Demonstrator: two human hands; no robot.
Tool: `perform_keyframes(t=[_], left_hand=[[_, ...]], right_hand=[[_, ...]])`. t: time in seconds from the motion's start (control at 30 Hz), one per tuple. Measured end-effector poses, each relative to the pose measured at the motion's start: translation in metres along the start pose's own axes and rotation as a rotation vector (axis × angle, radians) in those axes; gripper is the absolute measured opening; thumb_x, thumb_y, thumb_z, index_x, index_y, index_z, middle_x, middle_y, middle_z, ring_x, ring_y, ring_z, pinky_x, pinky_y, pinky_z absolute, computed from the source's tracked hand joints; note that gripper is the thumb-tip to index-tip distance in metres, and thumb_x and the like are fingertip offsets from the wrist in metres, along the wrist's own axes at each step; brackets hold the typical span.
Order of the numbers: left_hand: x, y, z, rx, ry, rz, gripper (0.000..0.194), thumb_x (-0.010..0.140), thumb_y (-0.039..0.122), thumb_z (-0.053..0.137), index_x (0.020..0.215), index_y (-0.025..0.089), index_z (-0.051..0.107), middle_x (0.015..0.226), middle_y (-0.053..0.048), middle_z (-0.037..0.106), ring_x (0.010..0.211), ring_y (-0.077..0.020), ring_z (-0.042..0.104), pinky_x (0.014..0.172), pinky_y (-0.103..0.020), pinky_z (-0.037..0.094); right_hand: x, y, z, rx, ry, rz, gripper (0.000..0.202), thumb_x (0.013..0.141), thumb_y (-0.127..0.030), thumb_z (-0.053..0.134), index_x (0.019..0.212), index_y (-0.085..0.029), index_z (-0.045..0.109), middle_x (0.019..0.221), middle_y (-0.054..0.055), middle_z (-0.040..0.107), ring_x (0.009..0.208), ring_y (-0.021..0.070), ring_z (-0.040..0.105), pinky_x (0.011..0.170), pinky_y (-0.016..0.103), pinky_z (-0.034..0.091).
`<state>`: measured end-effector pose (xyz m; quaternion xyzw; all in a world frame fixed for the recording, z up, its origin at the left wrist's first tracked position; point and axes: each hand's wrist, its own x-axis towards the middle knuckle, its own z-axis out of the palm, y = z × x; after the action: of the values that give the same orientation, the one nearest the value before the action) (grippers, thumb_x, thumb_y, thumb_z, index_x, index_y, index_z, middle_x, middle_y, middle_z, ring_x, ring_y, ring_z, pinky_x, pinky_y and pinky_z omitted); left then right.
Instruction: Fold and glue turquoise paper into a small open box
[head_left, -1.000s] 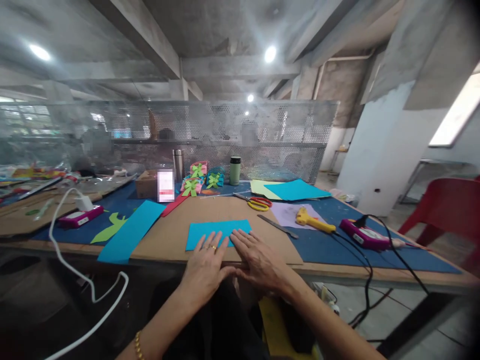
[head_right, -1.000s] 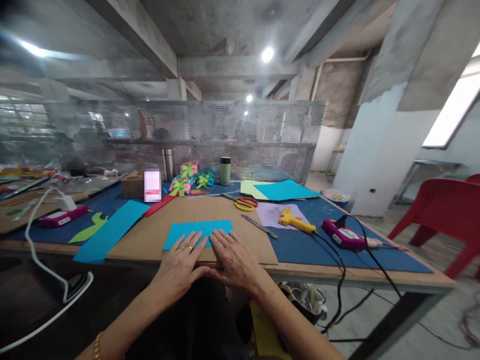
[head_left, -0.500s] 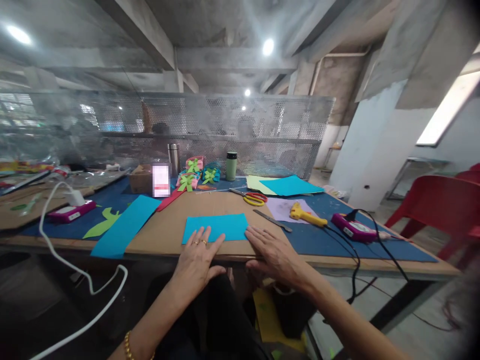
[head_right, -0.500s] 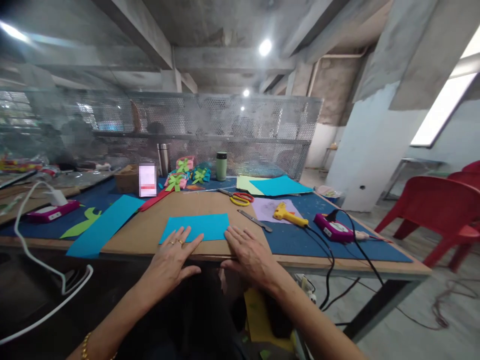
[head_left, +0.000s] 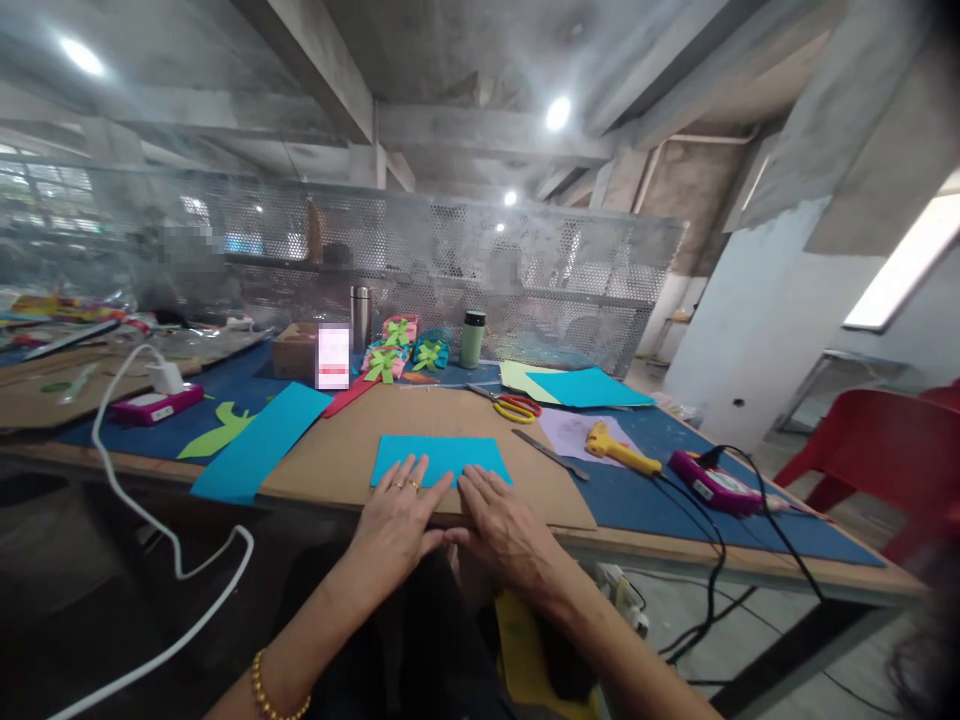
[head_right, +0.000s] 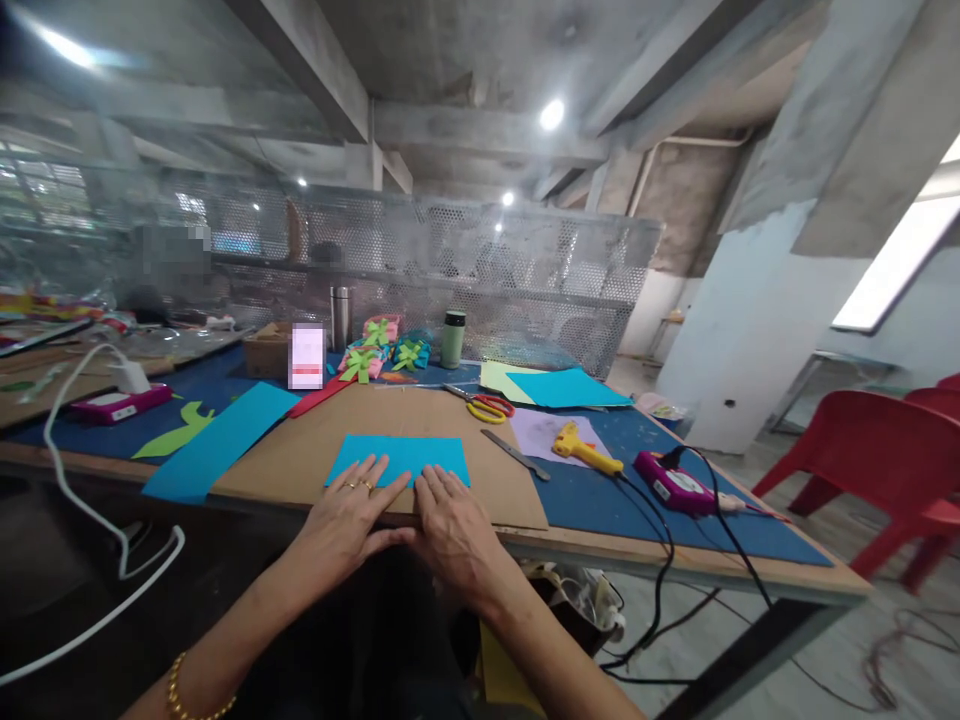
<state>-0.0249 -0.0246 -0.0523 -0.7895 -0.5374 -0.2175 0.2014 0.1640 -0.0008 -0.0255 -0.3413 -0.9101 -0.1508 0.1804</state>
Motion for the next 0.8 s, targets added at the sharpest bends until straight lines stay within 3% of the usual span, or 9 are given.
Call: perform_keyframes(t=[0.2, 0.33, 0.43, 0.57, 0.67, 0.8], left_hand=[[-0.002, 0.000, -0.002, -0.022, -0.011, -0.004, 0.078, 0.075, 0.046, 0.078, 0.144, 0.026, 0.048, 0.145, -0.019, 0.050, 0.138, -0.0364, 0.042, 0.111, -0.052, 0.038], [0.000, -0.004, -0.002, -0.026, -0.046, 0.006, 0.080, 0.073, 0.044, 0.079, 0.144, 0.027, 0.047, 0.147, -0.019, 0.048, 0.138, -0.0365, 0.042, 0.112, -0.055, 0.036], [0.003, -0.013, -0.003, -0.060, -0.083, 0.035, 0.078, 0.074, 0.047, 0.078, 0.143, 0.032, 0.047, 0.148, -0.015, 0.048, 0.138, -0.0358, 0.042, 0.112, -0.059, 0.033], [0.005, -0.025, -0.006, -0.108, -0.120, 0.067, 0.079, 0.074, 0.053, 0.076, 0.145, 0.038, 0.043, 0.151, -0.011, 0.045, 0.139, -0.0366, 0.040, 0.112, -0.062, 0.031], [0.007, -0.024, -0.008, -0.116, -0.145, 0.061, 0.079, 0.075, 0.057, 0.073, 0.146, 0.037, 0.042, 0.152, -0.011, 0.043, 0.141, -0.0367, 0.038, 0.112, -0.062, 0.031], [0.004, -0.021, -0.010, -0.099, -0.145, 0.034, 0.076, 0.080, 0.061, 0.066, 0.147, 0.035, 0.041, 0.153, -0.012, 0.042, 0.142, -0.0354, 0.036, 0.113, -0.060, 0.030]], right_hand=[[-0.031, 0.020, -0.015, -0.031, 0.034, 0.005, 0.049, 0.088, -0.036, 0.066, 0.127, -0.009, 0.056, 0.131, 0.021, 0.061, 0.127, 0.0318, 0.054, 0.105, 0.047, 0.048], [-0.037, 0.015, 0.003, -0.168, 0.108, 0.076, 0.050, 0.086, -0.030, 0.067, 0.129, -0.006, 0.056, 0.135, 0.023, 0.058, 0.126, 0.0337, 0.055, 0.105, 0.049, 0.047], [-0.035, 0.002, 0.015, -0.282, 0.171, 0.121, 0.047, 0.086, -0.027, 0.067, 0.125, -0.003, 0.059, 0.130, 0.024, 0.061, 0.121, 0.0356, 0.058, 0.104, 0.049, 0.047], [-0.026, -0.006, 0.006, -0.270, 0.186, 0.158, 0.047, 0.088, -0.040, 0.065, 0.120, -0.006, 0.063, 0.127, 0.023, 0.063, 0.117, 0.0355, 0.060, 0.105, 0.050, 0.045], [-0.014, -0.004, 0.000, -0.221, 0.194, 0.108, 0.061, 0.088, -0.049, 0.062, 0.130, -0.005, 0.057, 0.139, 0.023, 0.055, 0.130, 0.0362, 0.050, 0.110, 0.052, 0.040], [-0.006, 0.000, 0.015, -0.134, 0.156, 0.015, 0.060, 0.091, -0.042, 0.061, 0.137, -0.005, 0.050, 0.142, 0.023, 0.052, 0.134, 0.0328, 0.047, 0.111, 0.050, 0.041]])
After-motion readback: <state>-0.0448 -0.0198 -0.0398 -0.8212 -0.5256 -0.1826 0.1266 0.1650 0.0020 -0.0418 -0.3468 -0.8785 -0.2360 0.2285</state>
